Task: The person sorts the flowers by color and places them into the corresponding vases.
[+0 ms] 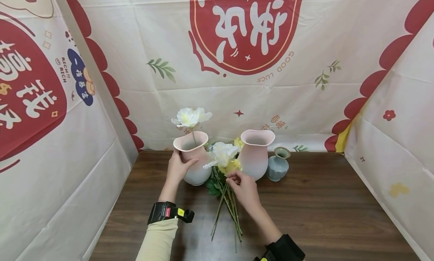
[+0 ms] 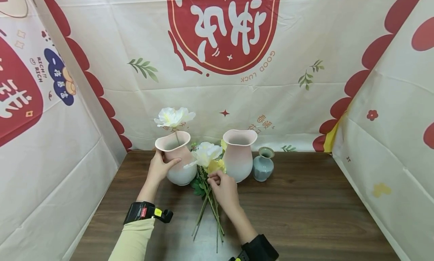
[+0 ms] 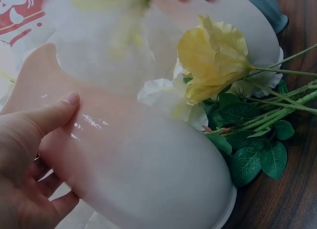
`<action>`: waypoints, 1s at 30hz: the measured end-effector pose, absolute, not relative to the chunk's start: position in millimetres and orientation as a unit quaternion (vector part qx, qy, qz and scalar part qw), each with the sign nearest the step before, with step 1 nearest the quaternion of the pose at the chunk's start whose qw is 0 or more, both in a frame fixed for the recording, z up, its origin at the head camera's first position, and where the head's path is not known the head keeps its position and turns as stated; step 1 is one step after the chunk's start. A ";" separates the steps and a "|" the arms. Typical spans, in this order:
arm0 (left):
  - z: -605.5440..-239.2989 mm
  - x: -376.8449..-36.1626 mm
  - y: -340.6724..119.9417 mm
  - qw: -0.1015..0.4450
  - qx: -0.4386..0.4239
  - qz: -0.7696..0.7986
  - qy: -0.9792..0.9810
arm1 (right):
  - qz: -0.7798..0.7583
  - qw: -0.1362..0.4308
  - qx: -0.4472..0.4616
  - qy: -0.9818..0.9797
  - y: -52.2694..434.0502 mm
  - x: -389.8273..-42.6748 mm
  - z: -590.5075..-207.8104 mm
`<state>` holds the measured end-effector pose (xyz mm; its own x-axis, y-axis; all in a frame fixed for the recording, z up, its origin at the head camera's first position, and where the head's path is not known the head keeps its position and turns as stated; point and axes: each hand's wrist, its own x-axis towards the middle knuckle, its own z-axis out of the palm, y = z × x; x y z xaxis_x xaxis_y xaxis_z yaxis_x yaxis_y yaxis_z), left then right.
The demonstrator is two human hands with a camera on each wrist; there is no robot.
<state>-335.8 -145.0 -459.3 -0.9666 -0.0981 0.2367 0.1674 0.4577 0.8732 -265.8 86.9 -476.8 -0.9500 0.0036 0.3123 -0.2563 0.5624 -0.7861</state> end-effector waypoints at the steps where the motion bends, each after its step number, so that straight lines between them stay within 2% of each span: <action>1: -459.3 -335.7 -145.0 0.128 -0.019 -0.521 -0.844 | 0.466 0.145 0.075 -0.870 87.2 -266.7 -472.6; 13: -459.6 -336.6 -145.2 0.123 -0.020 -0.518 -0.846 | 0.506 0.173 0.124 -0.836 86.9 -279.4 -429.3; 30: -464.2 -338.3 -145.7 0.120 -0.016 -0.519 -0.846 | 0.496 0.268 0.180 -0.806 71.9 -295.7 -359.5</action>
